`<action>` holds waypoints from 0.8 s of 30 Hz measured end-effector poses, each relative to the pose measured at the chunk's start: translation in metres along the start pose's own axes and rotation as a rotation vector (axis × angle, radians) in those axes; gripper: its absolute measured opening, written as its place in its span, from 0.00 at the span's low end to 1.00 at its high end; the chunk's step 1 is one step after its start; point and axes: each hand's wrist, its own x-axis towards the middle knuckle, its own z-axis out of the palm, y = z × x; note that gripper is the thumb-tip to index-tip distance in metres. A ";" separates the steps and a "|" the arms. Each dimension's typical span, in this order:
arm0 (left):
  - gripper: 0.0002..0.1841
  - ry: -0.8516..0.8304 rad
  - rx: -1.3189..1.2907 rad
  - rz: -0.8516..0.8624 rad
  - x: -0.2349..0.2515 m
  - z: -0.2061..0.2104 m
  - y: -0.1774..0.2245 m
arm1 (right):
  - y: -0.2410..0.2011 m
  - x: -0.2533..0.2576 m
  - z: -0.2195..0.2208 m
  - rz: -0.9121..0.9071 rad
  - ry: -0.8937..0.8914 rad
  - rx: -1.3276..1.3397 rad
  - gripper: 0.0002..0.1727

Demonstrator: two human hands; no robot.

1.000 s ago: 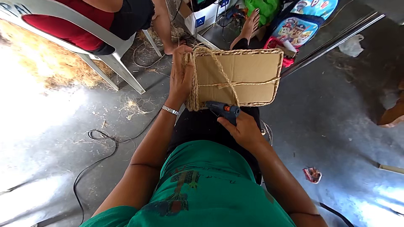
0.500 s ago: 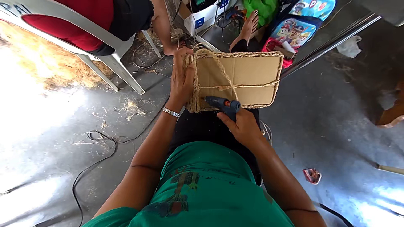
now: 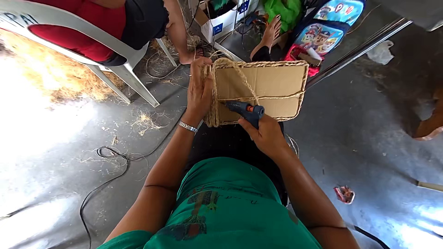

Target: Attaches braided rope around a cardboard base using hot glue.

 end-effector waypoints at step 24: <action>0.20 -0.025 0.040 -0.047 -0.003 -0.002 0.008 | 0.008 0.053 0.008 -0.198 0.481 0.170 0.22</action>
